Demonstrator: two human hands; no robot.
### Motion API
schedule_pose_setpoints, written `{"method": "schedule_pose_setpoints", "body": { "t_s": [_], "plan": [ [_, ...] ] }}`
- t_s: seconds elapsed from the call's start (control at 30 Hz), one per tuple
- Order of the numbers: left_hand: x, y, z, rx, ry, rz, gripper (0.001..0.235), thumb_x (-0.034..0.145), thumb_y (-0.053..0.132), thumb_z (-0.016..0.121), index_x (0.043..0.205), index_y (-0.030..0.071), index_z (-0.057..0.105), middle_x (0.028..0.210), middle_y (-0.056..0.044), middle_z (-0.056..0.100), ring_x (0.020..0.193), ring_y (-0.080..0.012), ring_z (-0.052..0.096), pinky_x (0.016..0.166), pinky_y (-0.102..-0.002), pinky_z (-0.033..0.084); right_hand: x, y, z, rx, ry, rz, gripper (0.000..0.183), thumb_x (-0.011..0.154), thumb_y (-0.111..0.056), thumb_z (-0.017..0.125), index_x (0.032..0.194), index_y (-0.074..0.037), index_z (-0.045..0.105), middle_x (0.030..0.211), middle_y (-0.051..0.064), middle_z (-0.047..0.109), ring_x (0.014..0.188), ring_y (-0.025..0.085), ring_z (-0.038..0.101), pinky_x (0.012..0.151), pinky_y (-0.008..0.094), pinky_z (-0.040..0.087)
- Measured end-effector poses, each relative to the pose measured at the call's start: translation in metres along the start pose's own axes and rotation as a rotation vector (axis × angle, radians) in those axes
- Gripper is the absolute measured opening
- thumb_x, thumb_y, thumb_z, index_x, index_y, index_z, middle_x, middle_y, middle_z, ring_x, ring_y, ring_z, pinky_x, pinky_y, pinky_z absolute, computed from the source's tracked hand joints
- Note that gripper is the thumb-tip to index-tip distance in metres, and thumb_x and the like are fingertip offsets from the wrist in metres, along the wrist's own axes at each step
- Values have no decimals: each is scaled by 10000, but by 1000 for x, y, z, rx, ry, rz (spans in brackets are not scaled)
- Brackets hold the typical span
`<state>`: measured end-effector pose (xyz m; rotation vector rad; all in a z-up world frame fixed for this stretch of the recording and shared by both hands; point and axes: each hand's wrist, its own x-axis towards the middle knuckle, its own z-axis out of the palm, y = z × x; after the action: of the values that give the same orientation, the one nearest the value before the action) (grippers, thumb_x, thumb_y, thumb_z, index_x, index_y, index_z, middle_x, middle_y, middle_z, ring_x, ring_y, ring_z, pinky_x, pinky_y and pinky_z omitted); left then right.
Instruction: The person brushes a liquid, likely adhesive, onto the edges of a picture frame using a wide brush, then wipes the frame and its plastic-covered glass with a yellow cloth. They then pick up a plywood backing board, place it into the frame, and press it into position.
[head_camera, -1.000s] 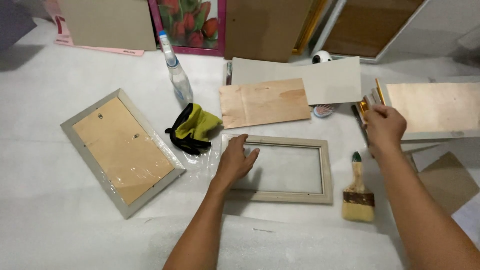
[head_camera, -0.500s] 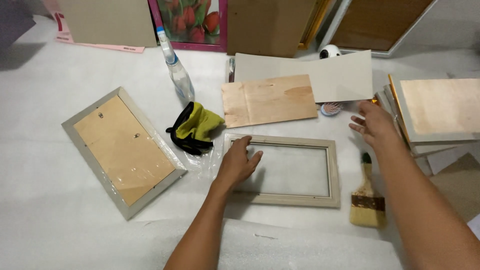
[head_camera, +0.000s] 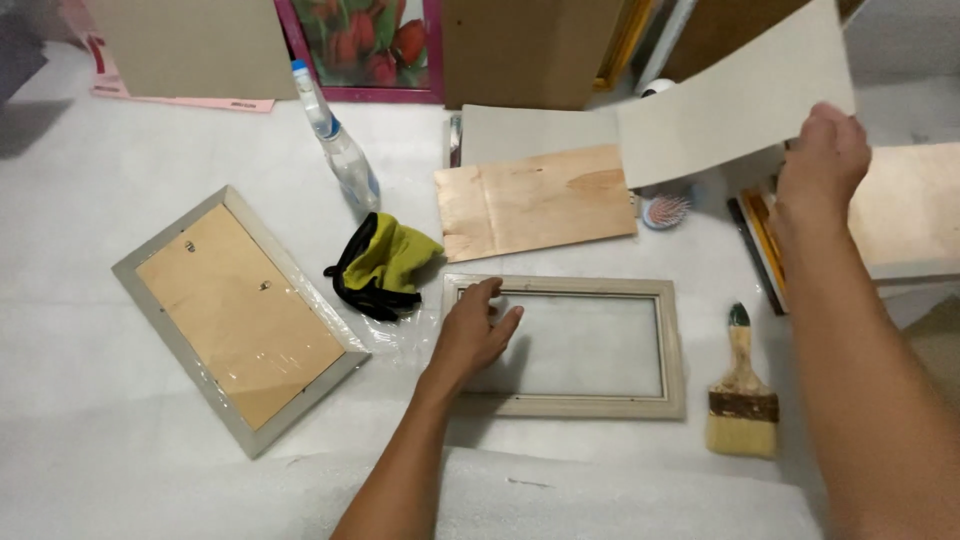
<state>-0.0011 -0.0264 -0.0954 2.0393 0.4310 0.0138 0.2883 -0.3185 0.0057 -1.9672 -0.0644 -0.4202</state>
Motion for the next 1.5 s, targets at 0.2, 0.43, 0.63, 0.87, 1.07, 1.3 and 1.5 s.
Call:
{"method": "schedule_pose_setpoints", "body": {
  "t_s": [0.2,0.43,0.63,0.87,1.07,1.3,1.5],
  "plan": [
    [-16,-5,3,-23,59,52,526,912,299,697,1353,33,588,1192,-137,699,892,-248,707,775,-360,596,-76,-95,-56,230,55,113,341,1020,-210,490,1323,-97,597,1383,86,630,1188,162,637,877,233,612],
    [-67,43,7,-111,46,48,508,1030,322,619,1382,-42,586,1231,-284,680,1074,-425,706,902,-509,574,-221,-108,-70,654,54,327,507,925,-146,598,1400,22,548,1200,77,524,1026,153,549,773,209,602],
    [-79,46,15,-161,-116,-75,768,1011,641,572,1434,0,554,1353,-242,643,1146,-345,709,964,-494,570,-274,-79,-76,839,-11,507,558,890,-53,581,1431,65,517,1003,63,518,856,141,618,707,281,639],
    [-134,95,-7,-90,-140,-75,862,978,587,621,1529,-38,399,1473,-323,513,1343,-482,538,1071,-603,480,-275,-111,-97,808,-111,448,585,918,-97,606,1467,59,476,1069,95,521,1002,174,626,792,338,659],
    [-150,92,-23,-60,-95,-25,826,979,564,641,1525,-14,416,1460,-301,537,1332,-455,561,1062,-588,498,-276,-136,-119,780,-166,390,581,895,-112,611,1428,82,485,968,67,487,911,151,594,761,302,644],
    [-171,113,-49,-84,-34,24,805,973,511,660,1512,-36,419,1430,-333,546,1310,-481,567,1036,-581,515,-269,-167,-149,768,-193,298,528,892,-128,622,1374,63,520,942,69,540,949,191,661,781,351,654],
    [-179,130,-54,-93,5,138,783,978,498,679,1495,-38,435,1392,-344,565,1268,-487,592,989,-583,544,-271,-199,-173,703,-233,160,511,897,-166,641,1343,61,535,980,71,557,965,180,665,797,350,661]
  ]
}}
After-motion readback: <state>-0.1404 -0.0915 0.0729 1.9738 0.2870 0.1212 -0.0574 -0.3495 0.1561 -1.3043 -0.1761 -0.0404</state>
